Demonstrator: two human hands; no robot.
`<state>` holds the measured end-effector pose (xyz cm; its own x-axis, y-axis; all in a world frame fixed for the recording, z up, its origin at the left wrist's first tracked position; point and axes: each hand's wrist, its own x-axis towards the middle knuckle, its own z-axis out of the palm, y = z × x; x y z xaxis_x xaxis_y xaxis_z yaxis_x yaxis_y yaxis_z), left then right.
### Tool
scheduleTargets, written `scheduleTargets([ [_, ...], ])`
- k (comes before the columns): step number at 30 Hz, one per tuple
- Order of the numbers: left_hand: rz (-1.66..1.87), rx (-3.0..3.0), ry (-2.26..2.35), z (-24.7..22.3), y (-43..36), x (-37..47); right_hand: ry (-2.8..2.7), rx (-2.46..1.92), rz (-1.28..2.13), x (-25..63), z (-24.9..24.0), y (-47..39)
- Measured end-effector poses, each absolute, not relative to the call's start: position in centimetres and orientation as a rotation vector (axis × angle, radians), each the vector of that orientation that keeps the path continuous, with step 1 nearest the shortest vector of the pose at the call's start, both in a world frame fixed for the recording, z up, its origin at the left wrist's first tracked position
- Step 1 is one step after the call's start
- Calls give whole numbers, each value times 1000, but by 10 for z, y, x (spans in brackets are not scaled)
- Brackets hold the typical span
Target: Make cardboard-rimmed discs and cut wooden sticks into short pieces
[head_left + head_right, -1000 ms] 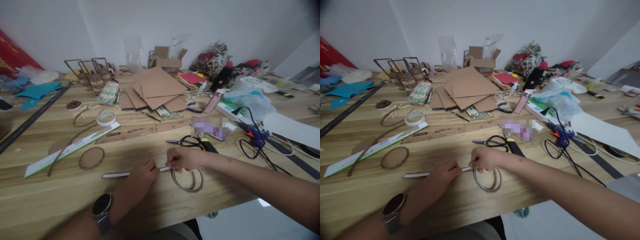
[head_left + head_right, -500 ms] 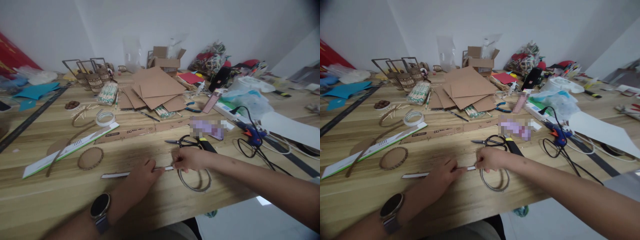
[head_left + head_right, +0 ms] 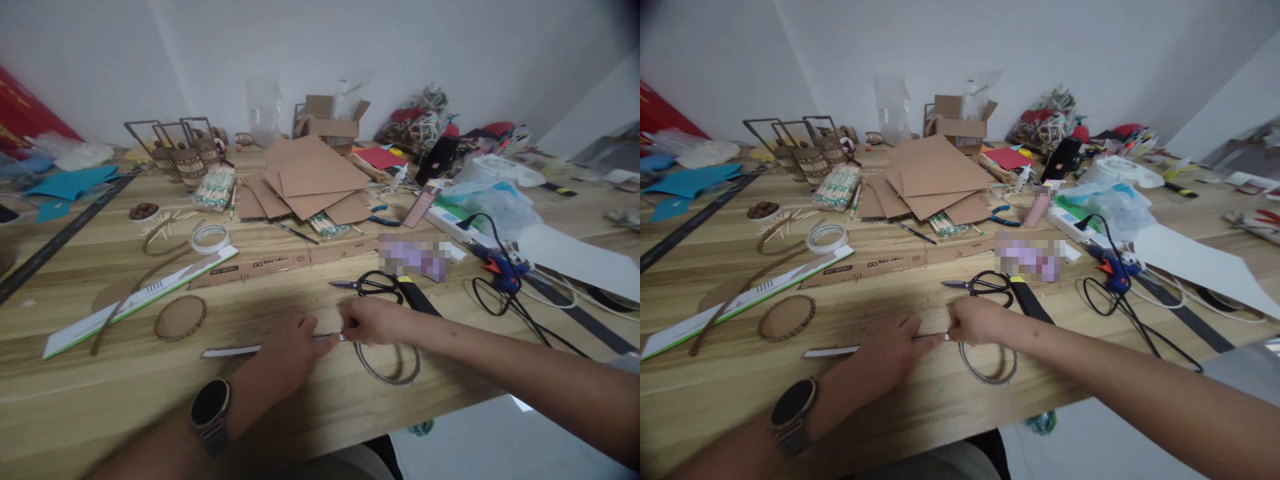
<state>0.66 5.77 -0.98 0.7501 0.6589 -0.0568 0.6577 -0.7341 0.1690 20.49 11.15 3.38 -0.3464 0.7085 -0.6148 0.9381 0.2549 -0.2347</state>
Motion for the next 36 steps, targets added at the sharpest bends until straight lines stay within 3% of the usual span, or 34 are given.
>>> scheduleTargets([
  [14, 566, 2051, 1141, 13, 67, 6, 2669, 1527, -652, 202, 66, 81],
  [21, 437, 2100, 1376, 13, 67, 2, 3104, 1507, -381, 203, 24, 68],
  [27, 320, 2284, 1464, 8, 60, 1, 3240, 1602, -383, 197, -5, 59],
  [36, 682, 2185, 1465, 21, 63, 1, 3499, 1775, -286, 185, -2, 42],
])
